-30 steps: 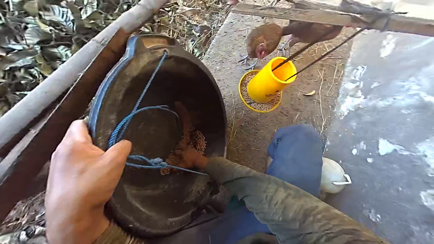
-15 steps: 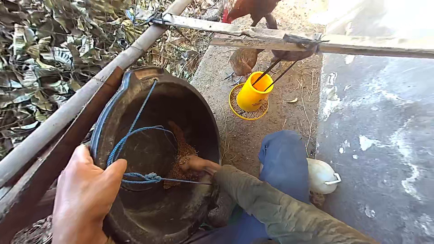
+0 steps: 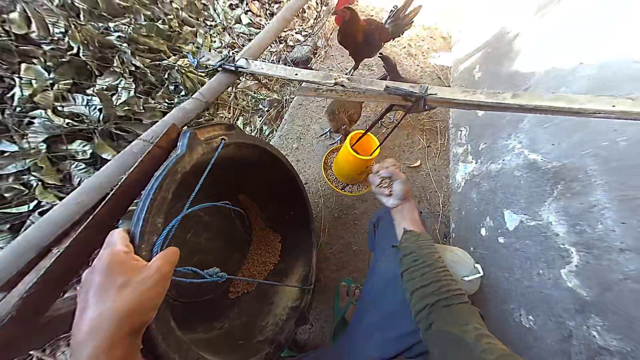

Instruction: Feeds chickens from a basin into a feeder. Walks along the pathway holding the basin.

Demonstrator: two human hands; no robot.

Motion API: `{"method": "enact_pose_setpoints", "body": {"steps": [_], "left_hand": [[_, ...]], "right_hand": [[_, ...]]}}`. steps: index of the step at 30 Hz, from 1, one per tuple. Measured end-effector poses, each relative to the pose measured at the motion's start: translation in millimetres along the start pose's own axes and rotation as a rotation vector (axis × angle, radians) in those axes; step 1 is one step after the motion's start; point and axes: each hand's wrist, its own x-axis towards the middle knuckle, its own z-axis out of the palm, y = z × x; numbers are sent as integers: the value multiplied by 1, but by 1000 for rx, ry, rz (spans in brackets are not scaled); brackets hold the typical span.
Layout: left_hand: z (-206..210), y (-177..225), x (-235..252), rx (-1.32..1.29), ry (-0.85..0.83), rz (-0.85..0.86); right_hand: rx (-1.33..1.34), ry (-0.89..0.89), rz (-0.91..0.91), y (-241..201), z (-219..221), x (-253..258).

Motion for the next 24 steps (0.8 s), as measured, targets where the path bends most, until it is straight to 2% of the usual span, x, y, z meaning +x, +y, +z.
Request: {"method": "enact_pose_setpoints", "body": {"steps": [3,6,11,15,20,24], "left_hand": [[1,-2,1,8,0,-1],[2,-5,3,12,5,18],[1,-6,3,17,1,34],[-1,-4,2,36,-17,30],[-4,4,-1,31,-24,17],[-4,5,-2,25,-21,21]], "right_hand": [[-33,96,-184,-34,-12,34],[-50,122,-352,-48,-5,74],[-137,258,-422,-35,29,94],[-222,205,-502,-19,25,93],[-317,54,-781,-4,2,112],[-457,54,-813,-6,19,93]]}}
